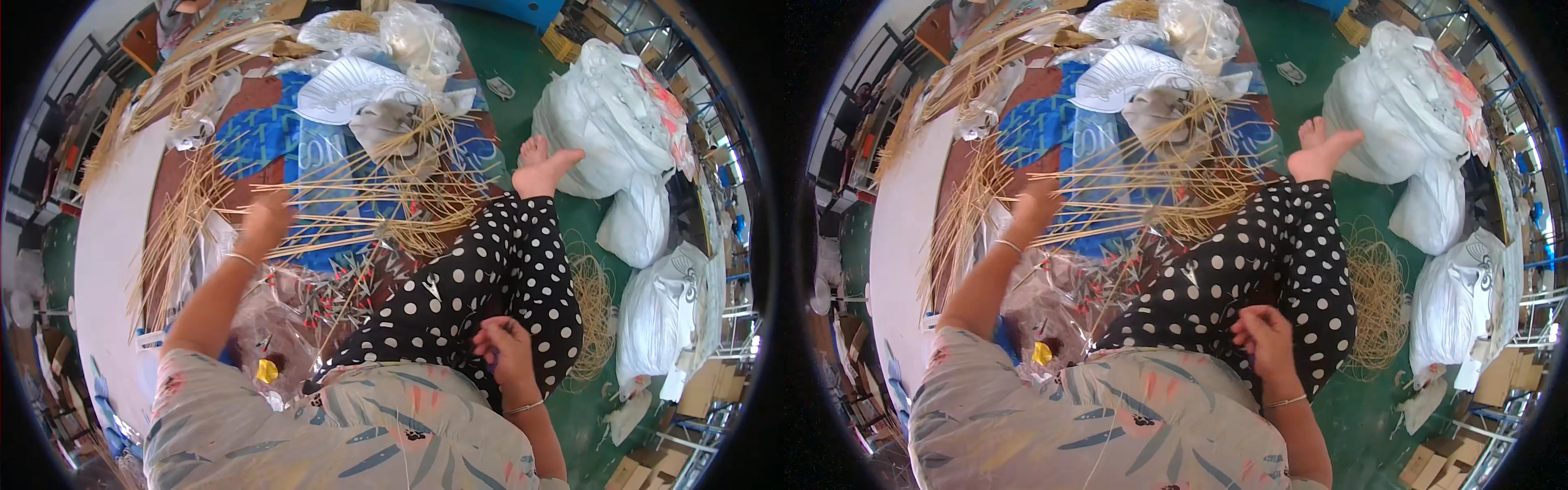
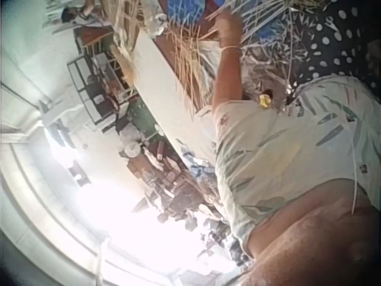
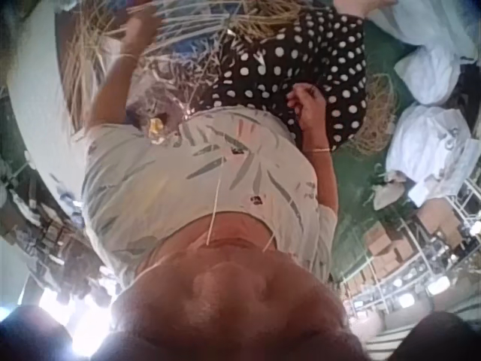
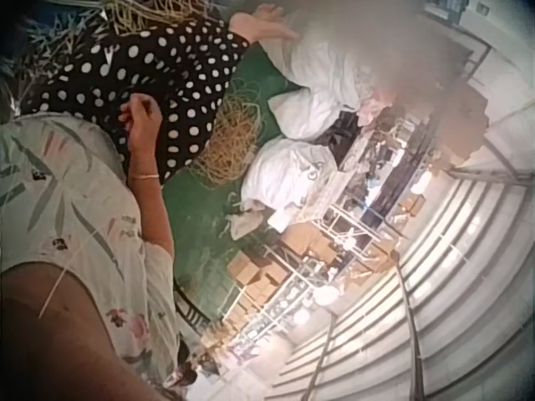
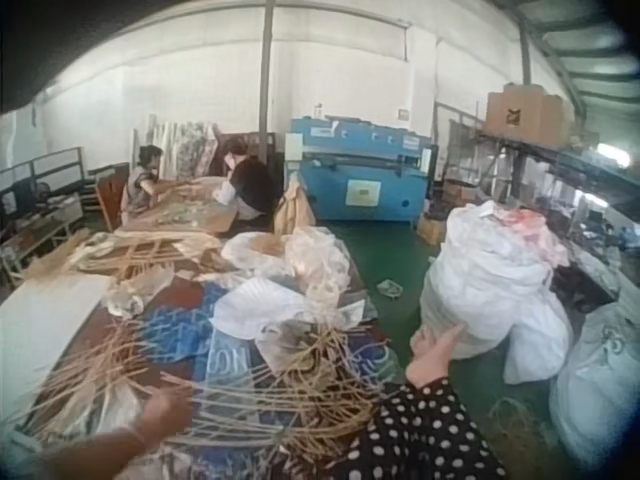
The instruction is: The person sits on the floor and weaves thin bamboo strips together using a white string. They hold the strips in their left hand and wrap the string around them with their right hand, occasionally using a small metal tool to assist in the process.
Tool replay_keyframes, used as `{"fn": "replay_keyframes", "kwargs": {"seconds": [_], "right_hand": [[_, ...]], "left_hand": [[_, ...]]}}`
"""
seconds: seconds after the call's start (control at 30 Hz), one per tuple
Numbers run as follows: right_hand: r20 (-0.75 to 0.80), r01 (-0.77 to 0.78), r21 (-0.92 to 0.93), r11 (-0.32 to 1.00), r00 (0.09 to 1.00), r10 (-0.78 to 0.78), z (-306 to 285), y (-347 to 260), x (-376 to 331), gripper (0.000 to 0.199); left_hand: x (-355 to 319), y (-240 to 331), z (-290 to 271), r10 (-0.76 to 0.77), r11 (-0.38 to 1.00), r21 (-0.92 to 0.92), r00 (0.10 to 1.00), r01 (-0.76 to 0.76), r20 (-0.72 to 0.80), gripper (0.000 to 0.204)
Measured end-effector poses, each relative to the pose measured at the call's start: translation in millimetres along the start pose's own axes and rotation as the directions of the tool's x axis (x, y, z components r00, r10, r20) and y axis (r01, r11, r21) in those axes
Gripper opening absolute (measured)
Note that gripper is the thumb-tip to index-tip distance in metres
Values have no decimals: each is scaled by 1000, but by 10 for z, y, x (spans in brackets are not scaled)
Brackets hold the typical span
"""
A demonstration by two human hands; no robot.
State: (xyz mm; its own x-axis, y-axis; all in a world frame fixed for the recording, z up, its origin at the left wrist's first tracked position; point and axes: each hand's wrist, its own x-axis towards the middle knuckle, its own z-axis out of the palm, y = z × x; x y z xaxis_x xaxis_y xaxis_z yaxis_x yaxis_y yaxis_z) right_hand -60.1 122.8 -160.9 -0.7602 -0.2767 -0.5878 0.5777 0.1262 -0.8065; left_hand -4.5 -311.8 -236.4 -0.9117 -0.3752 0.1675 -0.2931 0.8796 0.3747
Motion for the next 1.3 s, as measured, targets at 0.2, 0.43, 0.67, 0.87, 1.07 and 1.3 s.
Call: {"fn": "replay_keyframes", "kwargs": {"seconds": [0.2,0.43,0.67,0.87,1.07,1.3], "right_hand": [[235,-177,-118,977,951,200,66,269,-87,14],[227,-180,-76,981,955,193,-66,295,-28,14],[504,111,-292,950,862,54,-159,434,79,13],[593,223,-321,920,805,12,-218,414,45,16],[580,107,-266,958,811,70,-205,381,54,14],[546,-6,-219,976,828,128,-200,328,18,17]], "left_hand": [[145,1163,757,281,958,60,960,-280,-12,10],[253,1085,1026,217,950,130,899,-284,381,14],[542,1304,856,237,965,124,971,-231,-37,9],[751,1153,1132,68,961,238,951,-144,302,10],[836,1237,1023,112,979,171,994,-110,-2,11],[980,1136,1158,32,946,307,973,-103,228,11]]}}
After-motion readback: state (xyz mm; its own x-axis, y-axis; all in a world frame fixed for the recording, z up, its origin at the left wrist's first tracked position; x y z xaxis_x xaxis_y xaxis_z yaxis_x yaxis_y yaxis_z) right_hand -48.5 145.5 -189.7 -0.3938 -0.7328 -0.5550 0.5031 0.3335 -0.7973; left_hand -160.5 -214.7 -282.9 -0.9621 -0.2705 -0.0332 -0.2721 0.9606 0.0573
